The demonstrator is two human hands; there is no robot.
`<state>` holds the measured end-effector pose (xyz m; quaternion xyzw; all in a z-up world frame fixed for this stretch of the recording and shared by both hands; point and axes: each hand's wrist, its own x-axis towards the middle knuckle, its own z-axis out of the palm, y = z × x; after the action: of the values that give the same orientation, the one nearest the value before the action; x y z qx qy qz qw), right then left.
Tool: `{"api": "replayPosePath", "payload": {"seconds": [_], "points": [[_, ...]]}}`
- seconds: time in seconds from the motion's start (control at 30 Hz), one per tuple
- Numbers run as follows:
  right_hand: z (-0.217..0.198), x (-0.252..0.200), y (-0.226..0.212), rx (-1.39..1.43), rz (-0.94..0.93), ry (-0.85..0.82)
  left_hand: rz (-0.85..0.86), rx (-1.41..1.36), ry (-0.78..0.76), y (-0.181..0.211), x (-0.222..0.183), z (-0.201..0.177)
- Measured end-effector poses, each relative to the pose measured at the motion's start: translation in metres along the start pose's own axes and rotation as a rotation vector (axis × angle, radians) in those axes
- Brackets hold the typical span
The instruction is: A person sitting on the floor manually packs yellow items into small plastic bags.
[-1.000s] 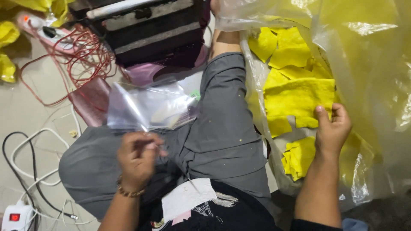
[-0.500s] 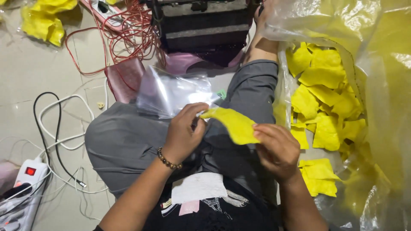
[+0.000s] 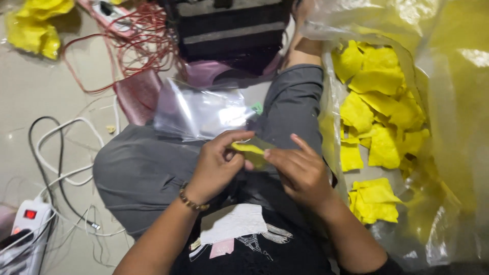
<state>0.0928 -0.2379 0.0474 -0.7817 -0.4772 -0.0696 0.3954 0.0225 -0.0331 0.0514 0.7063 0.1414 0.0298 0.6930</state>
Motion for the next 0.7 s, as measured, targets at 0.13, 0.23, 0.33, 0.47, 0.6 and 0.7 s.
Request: {"api": "replayPosePath", "payload": {"seconds": [0.13, 0.23, 0.33, 0.47, 0.6, 0.7], "points": [[0.01, -0.01, 0.009, -0.026, 0.008, -0.051, -0.128, -0.244, -0.137, -0.012, -0.006, 0.0], [0.003, -0.01, 0.002, 0.282, 0.129, -0.201, -0.191, -0.304, -0.132, 0.002, -0.004, -0.003], [0.008, -0.02, 0.0, 0.269, 0.079, -0.188, -0.244, -0.405, -0.034, 0.008, -0.007, -0.001], [-0.002, -0.025, 0.004, 0.168, -0.008, -0.049, 0.004, 0.034, -0.112, 0.022, 0.004, -0.016], [-0.01, -0.035, -0.003, 0.154, 0.022, 0.034, -0.126, 0.32, -0.443, -0.012, 0.018, -0.025], [-0.014, -0.036, -0.003, 0.175, -0.035, 0.04, -0.158, 0.145, -0.408, -0.058, -0.004, -0.005]]}}
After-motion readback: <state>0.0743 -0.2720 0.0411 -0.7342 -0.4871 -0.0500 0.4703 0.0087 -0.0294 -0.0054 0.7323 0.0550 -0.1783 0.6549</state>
